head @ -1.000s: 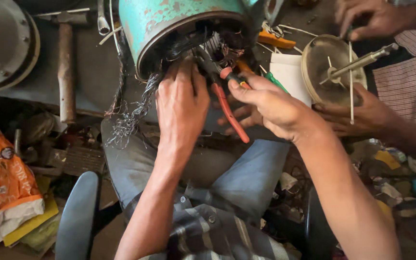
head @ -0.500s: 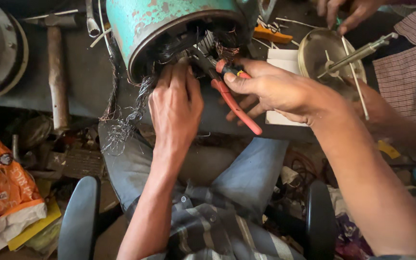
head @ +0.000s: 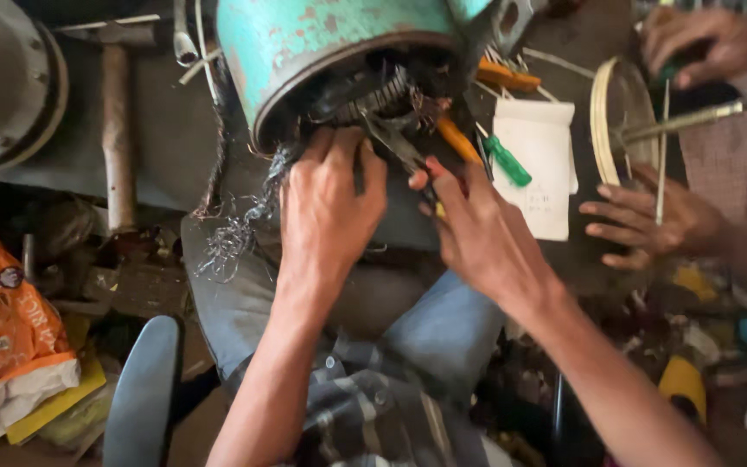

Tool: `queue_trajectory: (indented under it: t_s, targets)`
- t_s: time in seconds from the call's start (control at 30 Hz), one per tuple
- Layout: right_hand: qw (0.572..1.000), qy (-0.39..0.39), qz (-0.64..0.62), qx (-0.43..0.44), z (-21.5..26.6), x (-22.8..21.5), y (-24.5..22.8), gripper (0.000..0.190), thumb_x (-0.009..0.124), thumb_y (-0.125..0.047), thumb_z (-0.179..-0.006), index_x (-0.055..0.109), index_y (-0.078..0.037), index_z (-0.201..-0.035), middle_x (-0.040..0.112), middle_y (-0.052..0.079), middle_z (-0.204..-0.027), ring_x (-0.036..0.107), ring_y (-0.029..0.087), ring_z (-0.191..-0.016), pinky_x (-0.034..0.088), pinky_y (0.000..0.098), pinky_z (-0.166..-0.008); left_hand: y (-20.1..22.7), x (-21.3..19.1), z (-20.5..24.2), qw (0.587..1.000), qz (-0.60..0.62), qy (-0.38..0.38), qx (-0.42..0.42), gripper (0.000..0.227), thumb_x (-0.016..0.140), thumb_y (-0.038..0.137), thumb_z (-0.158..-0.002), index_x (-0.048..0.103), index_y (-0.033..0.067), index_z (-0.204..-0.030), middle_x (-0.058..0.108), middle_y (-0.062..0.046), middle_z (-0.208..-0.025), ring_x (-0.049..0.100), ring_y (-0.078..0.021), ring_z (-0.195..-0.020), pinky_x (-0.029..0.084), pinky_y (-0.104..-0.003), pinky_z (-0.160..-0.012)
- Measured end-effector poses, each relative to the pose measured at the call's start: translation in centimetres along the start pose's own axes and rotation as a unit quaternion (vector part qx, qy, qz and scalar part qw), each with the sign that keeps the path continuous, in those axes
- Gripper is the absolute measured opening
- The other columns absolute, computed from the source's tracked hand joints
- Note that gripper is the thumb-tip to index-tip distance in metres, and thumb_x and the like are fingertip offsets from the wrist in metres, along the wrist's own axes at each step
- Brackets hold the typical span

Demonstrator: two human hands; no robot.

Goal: The person uses pliers to cut and pull copper wires from the stator of a teal-colored electric motor. They repeatedly grip and extract wire bundles from the motor's interior while seated at a cluttered workbench.

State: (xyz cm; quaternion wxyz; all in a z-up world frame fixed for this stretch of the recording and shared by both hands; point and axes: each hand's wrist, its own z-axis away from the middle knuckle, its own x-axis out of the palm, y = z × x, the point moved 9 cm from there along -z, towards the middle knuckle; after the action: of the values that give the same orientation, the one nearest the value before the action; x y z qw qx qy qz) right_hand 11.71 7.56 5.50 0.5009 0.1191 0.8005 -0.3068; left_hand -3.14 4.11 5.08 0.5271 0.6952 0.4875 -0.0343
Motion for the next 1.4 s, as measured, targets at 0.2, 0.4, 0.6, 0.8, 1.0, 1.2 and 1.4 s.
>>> queue_trajectory:
  t_s: [0.2,0.4,0.6,0.8,1.0,1.2,1.4]
  targets:
    - [0.997,-0.025,-0.03,0.065,1.7,0.5,0.9,0.044,0.072,0.0,-0.09,0.058,-0.003,-0.132,0.058,0.023,-0.109,0.071,0.04,-0.081,0.057,0.0459,-0.062,-0.1,0.2,0.2,0.999,0.022,-0.031,-0.023,0.016,0.058,0.012,-0.102,0.067,0.0005,-0.108,0.069,-0.022,-0.102,0.068,-0.0445,-0.086,0.053,-0.052,-0.074]
    - [0.994,0.0,-0.073,0.078,2.7,-0.2,0.6,0.037,0.067,0.0,-0.091,0.059,-0.004,-0.127,0.06,0.021,-0.117,0.069,0.042,-0.1,0.058,0.0457,-0.074,3.1,-1.3,0.8,0.999,0.009,-0.014,0.032,0.029,0.054,0.004,-0.104,0.053,-0.0084,-0.131,0.06,-0.033,-0.117,0.063,-0.0502,-0.093,0.052,-0.053,-0.075]
    - [0.967,0.051,-0.193,0.16,5.5,-0.6,1.2,0.027,0.062,-0.01,-0.1,0.056,-0.001,-0.124,0.065,0.022,-0.12,0.068,0.041,-0.106,0.058,0.04,-0.081,4.4,-1.1,0.5,0.994,-0.077,-0.076,0.028,0.034,0.055,0.001,-0.098,0.052,-0.0075,-0.131,0.06,-0.032,-0.117,0.065,-0.0489,-0.09,0.053,-0.054,-0.074]
    - [0.958,0.083,-0.21,0.176,8.1,-0.8,3.4,0.027,0.061,-0.014,-0.102,0.057,0.001,-0.125,0.068,0.025,-0.112,0.067,0.044,-0.103,0.052,0.0448,-0.087,4.0,3.5,-1.7,0.977,-0.189,-0.087,0.042,0.021,0.066,0.018,-0.095,0.066,-0.0034,-0.099,0.067,-0.029,-0.092,0.068,-0.046,-0.077,0.056,-0.052,-0.068]
    - [0.95,0.085,-0.248,0.167,9.8,-0.7,4.2,0.025,0.061,-0.015,-0.103,0.058,0.0,-0.124,0.068,0.023,-0.105,0.067,0.042,-0.096,0.053,0.0451,-0.082,0.2,5.5,-3.4,0.961,-0.266,-0.055,0.053,0.016,0.075,0.021,-0.079,0.072,0.0047,-0.081,0.071,-0.022,-0.077,0.071,-0.0414,-0.071,0.057,-0.051,-0.064]
    - [0.942,0.074,-0.288,0.155,10.6,-1.0,4.1,0.025,0.06,-0.014,-0.102,0.057,0.0,-0.123,0.062,0.021,-0.094,0.06,0.037,-0.077,0.05,0.0424,-0.07,-2.6,7.3,-4.3,0.935,-0.341,0.023,0.094,0.018,0.074,0.018,-0.083,0.074,0.005,-0.095,0.072,-0.018,-0.08,0.072,-0.0364,-0.071,0.056,-0.047,-0.061]
    - [0.947,0.08,-0.275,0.144,10.7,-1.1,4.2,0.021,0.061,-0.016,-0.103,0.055,0.001,-0.114,0.06,0.022,-0.09,0.058,0.039,-0.076,0.048,0.0436,-0.068,-4.6,8.7,-5.8,0.924,-0.376,-0.007,0.07,0.026,0.075,0.024,-0.074,0.076,0.0093,-0.095,0.073,-0.015,-0.077,0.072,-0.0378,-0.073,0.054,-0.054,-0.062]
